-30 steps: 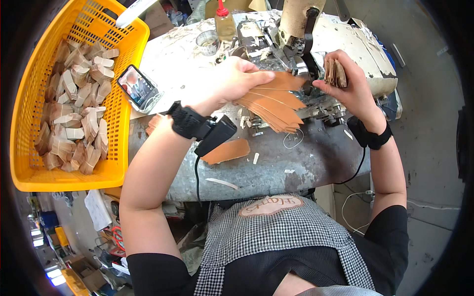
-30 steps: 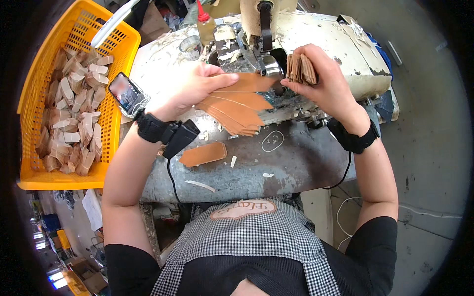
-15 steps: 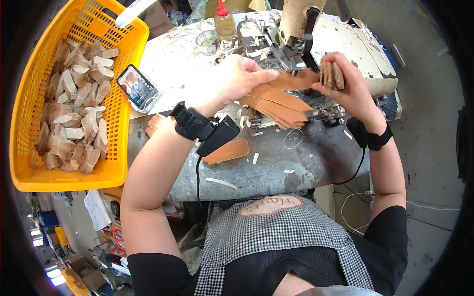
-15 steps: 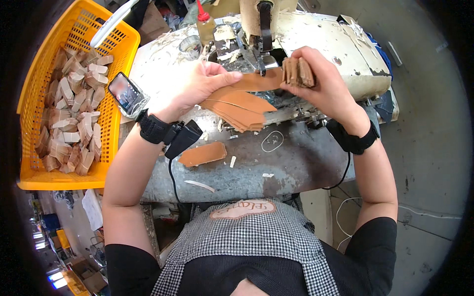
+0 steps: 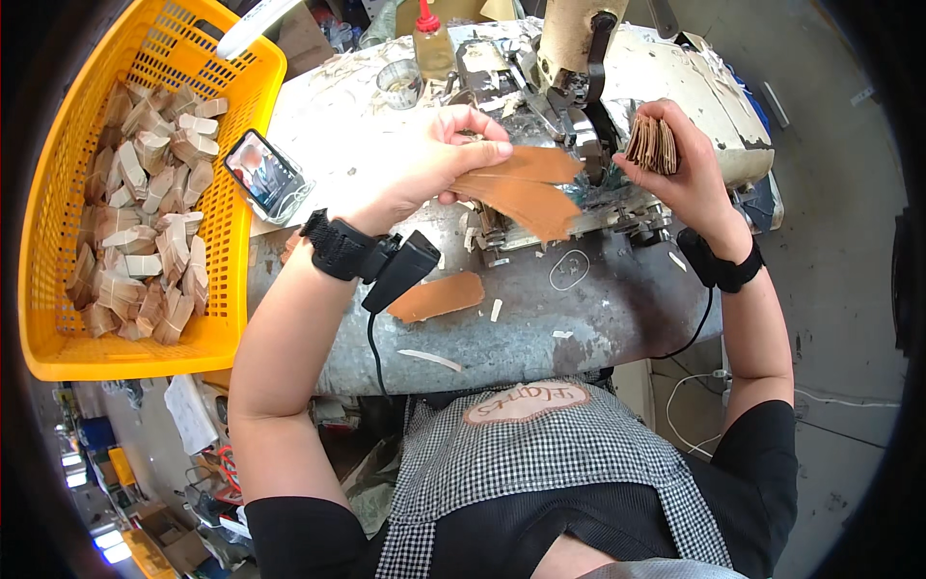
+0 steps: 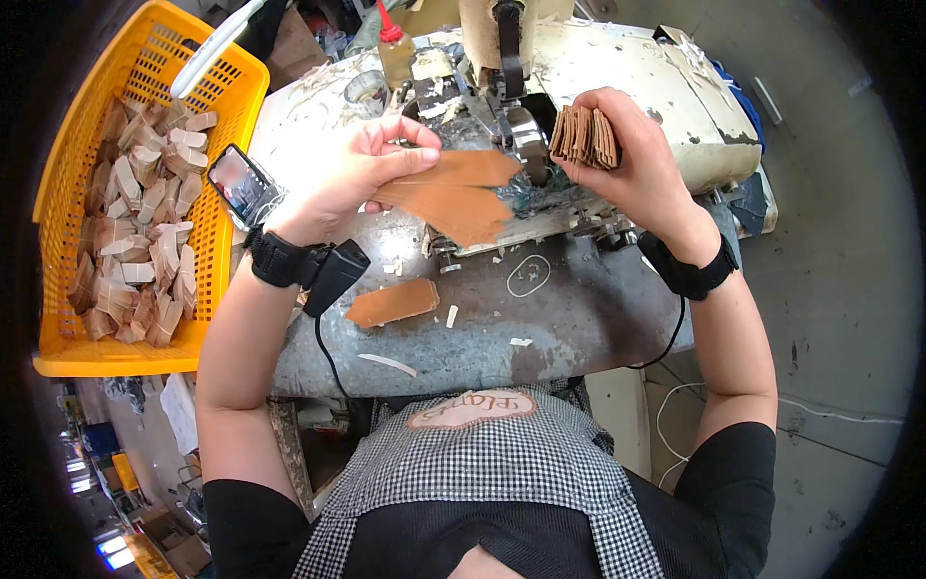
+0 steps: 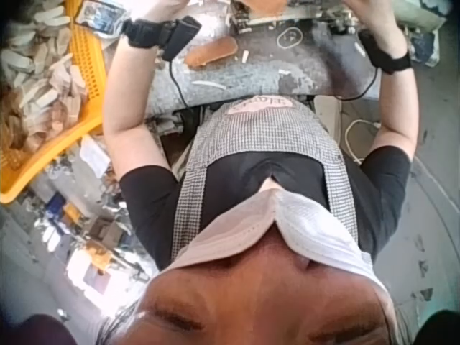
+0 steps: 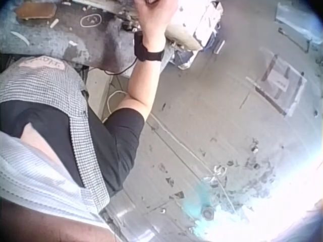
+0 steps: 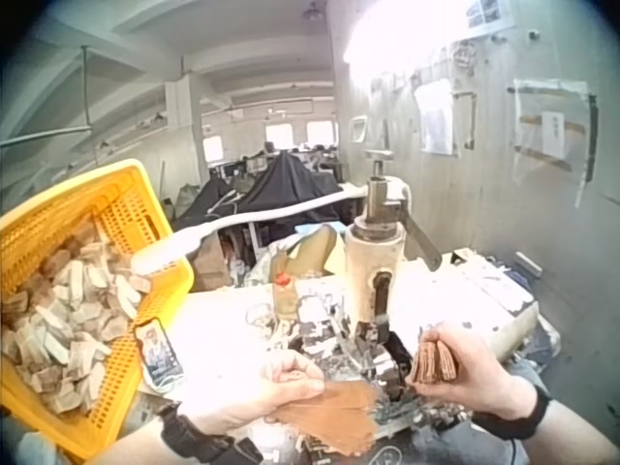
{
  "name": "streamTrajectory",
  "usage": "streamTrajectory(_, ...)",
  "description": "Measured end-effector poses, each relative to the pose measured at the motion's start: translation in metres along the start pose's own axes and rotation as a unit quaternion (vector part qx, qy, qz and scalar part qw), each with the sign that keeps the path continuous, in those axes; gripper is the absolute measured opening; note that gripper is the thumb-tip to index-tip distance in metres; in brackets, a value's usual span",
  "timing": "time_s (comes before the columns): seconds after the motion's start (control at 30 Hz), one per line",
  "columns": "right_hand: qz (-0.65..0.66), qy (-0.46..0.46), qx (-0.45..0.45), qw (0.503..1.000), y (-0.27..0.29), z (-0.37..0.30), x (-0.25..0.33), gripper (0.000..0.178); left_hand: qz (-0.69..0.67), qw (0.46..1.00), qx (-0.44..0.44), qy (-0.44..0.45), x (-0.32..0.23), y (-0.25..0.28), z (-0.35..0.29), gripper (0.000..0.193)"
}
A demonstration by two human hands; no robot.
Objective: The person is using a shoe manufacturing machine to shape or thin pieces of leather/material.
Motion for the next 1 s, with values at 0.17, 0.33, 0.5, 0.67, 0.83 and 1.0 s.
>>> streamTrajectory(0.17,0.039,0.018,0.028,0.999,-0.011,0.007,0.004,0.043,0.022,0.999,-0.029,0.014,-0.004,-0.010,0.008,0.022)
streamTrajectory(0.33,-0.081,0.026,0.049,0.995,-0.010,0.003,0.007,0.044,-0.035,0.998,0.058,-0.008,-0.005,-0.027,0.003,0.027)
streamTrajectory(0.5,0.029,-0.017,-0.022,0.999,0.005,0.001,0.001,0.043,-0.006,0.998,0.054,0.026,0.009,-0.007,-0.004,0.021)
streamTrajectory(0.67,0.040,0.001,0.034,0.999,-0.008,0.006,0.002,0.042,0.052,0.994,0.005,0.097,0.008,-0.007,0.003,0.026)
streamTrajectory(0.83,-0.029,0.037,0.086,0.995,-0.020,0.008,0.012,0.043,0.056,0.997,0.003,0.054,0.003,-0.012,0.006,0.026)
streamTrajectory(1.0,0.004,0.014,0.090,0.996,-0.020,0.007,0.010,0.046,-0.024,0.996,0.050,0.071,0.013,-0.012,0.005,0.028)
Point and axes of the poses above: each hand's wrist, its own z-axis towards the middle knuckle, its own y-axis out of the back of the hand, x = y × z, the point moved 10 cm from there along z, towards the middle knuckle, and after that the axes turned 12 degrees about x, right-handed, at the moved point
